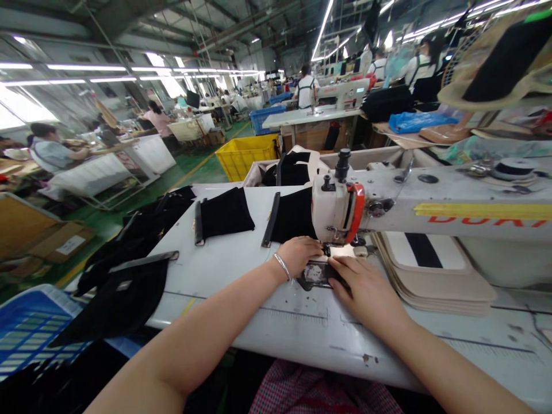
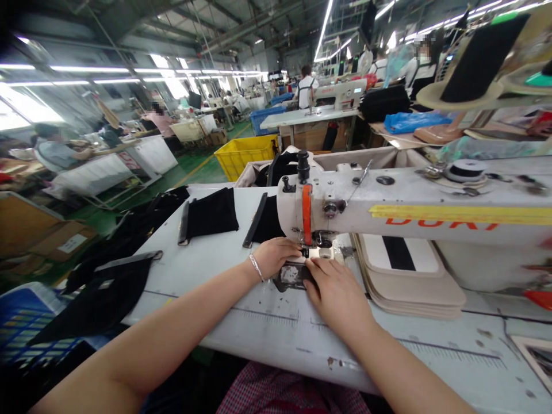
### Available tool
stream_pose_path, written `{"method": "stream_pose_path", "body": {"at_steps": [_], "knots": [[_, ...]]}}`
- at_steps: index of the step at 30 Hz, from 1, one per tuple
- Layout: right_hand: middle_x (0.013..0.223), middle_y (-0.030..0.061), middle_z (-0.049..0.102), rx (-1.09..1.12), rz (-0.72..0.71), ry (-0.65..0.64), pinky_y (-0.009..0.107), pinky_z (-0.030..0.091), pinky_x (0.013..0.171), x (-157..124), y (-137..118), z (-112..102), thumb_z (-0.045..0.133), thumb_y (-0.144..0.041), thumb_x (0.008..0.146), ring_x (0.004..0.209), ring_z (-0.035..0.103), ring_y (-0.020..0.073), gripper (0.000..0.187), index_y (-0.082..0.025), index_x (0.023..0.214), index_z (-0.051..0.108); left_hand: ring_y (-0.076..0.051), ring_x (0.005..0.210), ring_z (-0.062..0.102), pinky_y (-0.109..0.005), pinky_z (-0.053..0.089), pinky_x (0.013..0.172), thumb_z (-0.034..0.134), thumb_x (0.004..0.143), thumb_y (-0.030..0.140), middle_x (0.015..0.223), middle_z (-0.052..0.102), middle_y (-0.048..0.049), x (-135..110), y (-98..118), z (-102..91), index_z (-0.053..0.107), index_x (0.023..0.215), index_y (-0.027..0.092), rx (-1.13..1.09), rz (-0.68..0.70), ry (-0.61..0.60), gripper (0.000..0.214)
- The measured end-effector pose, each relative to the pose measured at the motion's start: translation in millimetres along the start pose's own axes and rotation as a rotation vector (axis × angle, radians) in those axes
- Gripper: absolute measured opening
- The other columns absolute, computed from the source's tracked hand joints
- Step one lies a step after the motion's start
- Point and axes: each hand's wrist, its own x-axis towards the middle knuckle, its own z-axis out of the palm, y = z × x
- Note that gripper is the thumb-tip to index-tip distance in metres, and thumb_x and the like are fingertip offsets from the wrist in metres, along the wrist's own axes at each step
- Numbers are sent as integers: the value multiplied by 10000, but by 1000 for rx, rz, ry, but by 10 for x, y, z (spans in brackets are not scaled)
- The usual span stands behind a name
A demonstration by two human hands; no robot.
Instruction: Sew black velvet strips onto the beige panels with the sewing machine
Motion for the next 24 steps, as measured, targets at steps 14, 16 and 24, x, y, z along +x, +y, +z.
{"method": "stream_pose_path", "body": {"at_steps": [14, 16, 24], "knots": [[1170, 95, 614, -1, 16, 92, 422, 413, 912, 42, 12, 81, 498, -277, 898, 1075, 543, 258, 331, -192, 1211, 562, -182, 1123, 562, -328, 428, 1040, 451, 859, 27, 1144, 652, -23, 47, -23, -2, 662, 1068, 179, -22, -72, -8, 334], [1123, 93, 628, 1, 10, 96, 414, 419, 899, 35, 8, 77, 505, -264, 891, 1046, 555, 252, 295, -191, 1167, 580, -175, 1128, 562, -323, 426, 1045, 455, 853, 20, 1147, 652, -24, 34, -20, 9, 661, 1066, 176, -30, -64, -9, 335], [1222, 74, 588, 17, -2, 87, 449, 402, 961, -6, 24, 116, 491, -235, 899, 1093, 531, 250, 316, -196, 1207, 554, -156, 1109, 573, -311, 435, 1037, 500, 850, 47, 1141, 652, -43, -19, 51, -5, 660, 1046, 161, -97, -89, 67, 277]]}}
